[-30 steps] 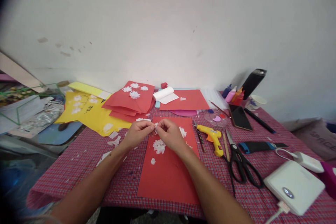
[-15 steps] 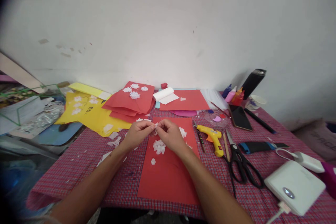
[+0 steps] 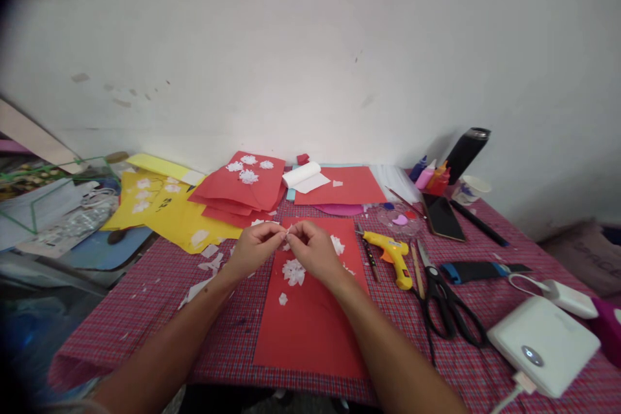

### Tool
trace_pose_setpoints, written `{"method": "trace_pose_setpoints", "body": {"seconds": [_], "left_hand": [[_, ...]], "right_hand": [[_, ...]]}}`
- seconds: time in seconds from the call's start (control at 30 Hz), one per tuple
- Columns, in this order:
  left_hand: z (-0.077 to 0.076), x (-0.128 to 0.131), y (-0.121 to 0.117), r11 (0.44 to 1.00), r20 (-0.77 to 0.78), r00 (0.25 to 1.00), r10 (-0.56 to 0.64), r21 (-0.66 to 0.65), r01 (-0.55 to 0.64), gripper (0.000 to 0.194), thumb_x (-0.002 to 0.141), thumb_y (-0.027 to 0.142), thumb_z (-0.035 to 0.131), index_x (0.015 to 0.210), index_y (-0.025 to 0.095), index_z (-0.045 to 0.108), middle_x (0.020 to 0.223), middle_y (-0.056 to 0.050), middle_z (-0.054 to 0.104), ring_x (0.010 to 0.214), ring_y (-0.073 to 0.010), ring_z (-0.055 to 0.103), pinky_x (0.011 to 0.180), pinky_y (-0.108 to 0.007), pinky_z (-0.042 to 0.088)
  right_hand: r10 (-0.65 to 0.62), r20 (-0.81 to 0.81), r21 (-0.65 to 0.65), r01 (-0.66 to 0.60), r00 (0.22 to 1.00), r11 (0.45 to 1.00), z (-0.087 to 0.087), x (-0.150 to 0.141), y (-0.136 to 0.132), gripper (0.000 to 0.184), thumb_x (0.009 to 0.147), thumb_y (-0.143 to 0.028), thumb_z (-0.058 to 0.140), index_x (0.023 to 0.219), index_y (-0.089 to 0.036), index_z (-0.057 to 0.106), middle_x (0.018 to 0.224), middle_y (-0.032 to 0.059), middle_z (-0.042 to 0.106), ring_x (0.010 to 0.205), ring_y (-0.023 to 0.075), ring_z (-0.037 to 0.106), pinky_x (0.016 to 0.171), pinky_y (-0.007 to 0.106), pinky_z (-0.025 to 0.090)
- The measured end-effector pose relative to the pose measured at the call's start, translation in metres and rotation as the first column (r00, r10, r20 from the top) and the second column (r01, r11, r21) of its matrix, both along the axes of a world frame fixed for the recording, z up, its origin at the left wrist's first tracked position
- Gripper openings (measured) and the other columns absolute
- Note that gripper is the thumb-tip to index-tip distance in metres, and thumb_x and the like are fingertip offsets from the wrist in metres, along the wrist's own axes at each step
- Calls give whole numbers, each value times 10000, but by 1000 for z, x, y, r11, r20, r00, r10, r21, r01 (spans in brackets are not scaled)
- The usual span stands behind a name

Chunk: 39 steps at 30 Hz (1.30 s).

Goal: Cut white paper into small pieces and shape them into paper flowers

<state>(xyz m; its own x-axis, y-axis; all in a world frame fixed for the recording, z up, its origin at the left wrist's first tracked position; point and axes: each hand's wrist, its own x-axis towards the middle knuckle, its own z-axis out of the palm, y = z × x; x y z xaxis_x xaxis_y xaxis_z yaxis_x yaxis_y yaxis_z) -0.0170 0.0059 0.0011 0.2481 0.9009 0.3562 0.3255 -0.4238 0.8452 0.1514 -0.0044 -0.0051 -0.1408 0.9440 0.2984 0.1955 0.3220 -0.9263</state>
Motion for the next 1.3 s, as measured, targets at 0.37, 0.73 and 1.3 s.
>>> {"method": "trace_pose_setpoints", "body": {"seconds": [0.37,0.73,1.3], "left_hand": [[0,2,-3,947,-197,978,73,322,-6,150,889,201,534,821,195,667,839,-50,684,802,-162,600,761,-281,444],[-1,2,-3,936,-201,975,93,352,-17,154,903,205,524,830,196,660,839,-52,686,805,-164,606,764,-287,447],[-4,1,-1,930,-191,977,94,368,-17,130,895,184,540,845,191,660,856,-50,690,813,-156,611,767,-280,454]], "right_hand": [[-9,31,28,8,999,1000,-6,2,3,138,853,-287,570,753,-192,574,698,-17,570,619,128,493,581,238,396],[-15,38,25,14,999,1000,-7,2,4,136,850,-277,549,742,-197,568,694,-17,568,628,134,500,588,243,400],[-17,26,9,16,1000,1000,-4,1,1,121,851,-256,570,751,-190,582,690,-23,572,617,125,499,574,234,386]]}}
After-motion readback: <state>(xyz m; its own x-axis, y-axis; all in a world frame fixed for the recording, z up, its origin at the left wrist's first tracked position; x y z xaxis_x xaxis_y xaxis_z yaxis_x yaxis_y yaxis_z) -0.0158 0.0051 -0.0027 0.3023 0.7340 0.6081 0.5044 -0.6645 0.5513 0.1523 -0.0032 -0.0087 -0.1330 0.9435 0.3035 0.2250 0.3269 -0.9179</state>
